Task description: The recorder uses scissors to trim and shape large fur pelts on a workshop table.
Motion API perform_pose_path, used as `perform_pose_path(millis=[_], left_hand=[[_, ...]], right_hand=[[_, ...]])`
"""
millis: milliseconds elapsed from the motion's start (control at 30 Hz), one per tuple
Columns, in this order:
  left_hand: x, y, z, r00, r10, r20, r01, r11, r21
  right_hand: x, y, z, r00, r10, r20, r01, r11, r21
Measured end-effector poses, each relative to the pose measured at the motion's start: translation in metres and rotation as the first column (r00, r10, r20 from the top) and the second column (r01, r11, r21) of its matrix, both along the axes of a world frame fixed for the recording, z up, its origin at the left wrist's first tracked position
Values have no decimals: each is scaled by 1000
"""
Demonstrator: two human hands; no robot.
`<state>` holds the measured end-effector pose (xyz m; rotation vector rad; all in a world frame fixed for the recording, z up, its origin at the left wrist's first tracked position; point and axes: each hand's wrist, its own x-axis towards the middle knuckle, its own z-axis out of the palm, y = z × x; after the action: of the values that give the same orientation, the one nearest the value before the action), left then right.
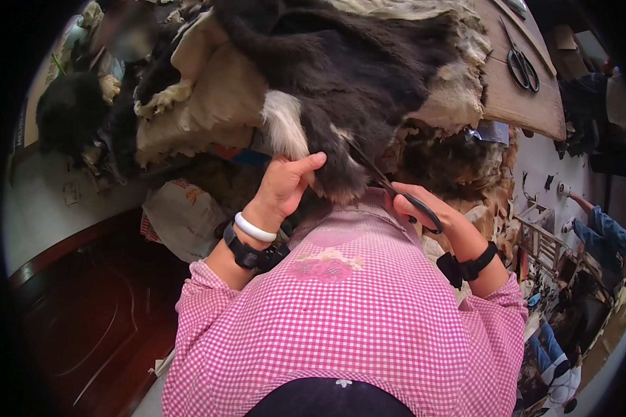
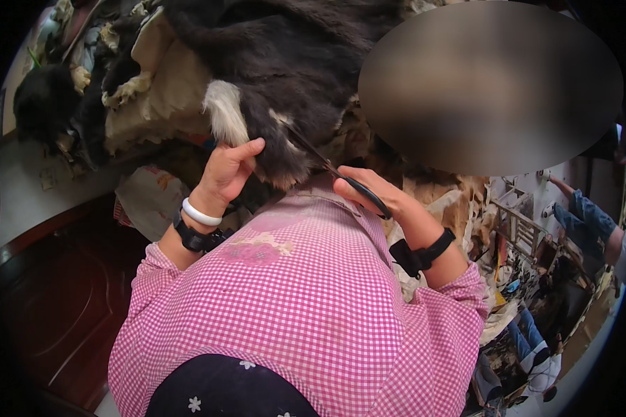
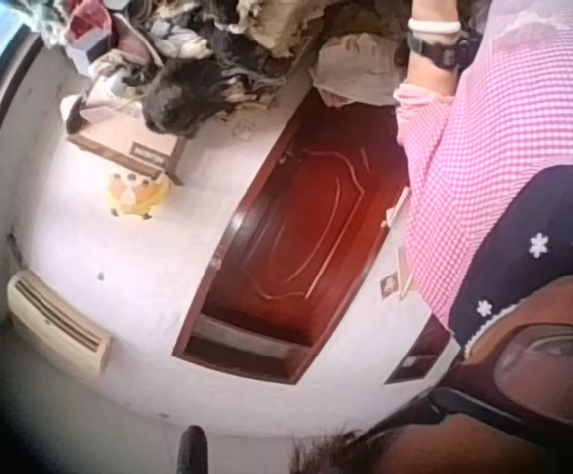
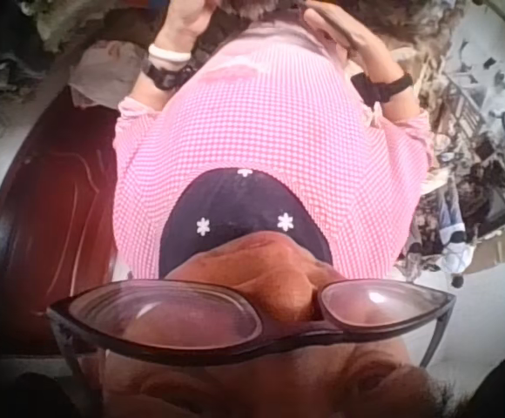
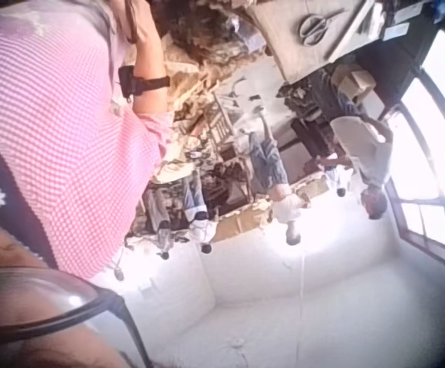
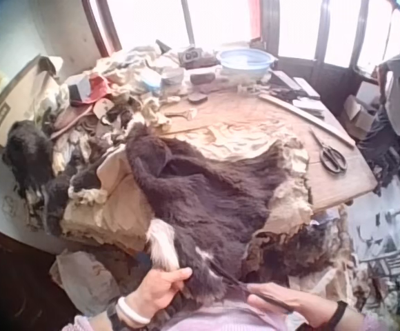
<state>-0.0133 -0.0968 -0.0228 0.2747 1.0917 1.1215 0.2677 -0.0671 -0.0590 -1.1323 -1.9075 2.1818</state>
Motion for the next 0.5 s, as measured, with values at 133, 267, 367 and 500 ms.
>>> perform_pose_path(millis=[133, 267, 367, 500], left_hand=[[0, -1, 4, 1000, 9, 16, -9, 1000, -21], [-1, -4, 2, 1000, 25, 11, -25, 1000, -3], [-2, -6, 1, 1000, 24, 5, -24, 1000, -14], [-2, -6, 3, 999, 42, 9, -42, 999, -24]], right_hand=[[-11, 26, 6, 999, 30, -27, -30, 1000, 2], [-12, 50, 13, 994, 110, 27, -111, 991, 70], [-13, 54, 14, 997, 82, -1, -82, 995, 48], [-8, 53, 15, 987, 118, 109, -125, 990, 58]])
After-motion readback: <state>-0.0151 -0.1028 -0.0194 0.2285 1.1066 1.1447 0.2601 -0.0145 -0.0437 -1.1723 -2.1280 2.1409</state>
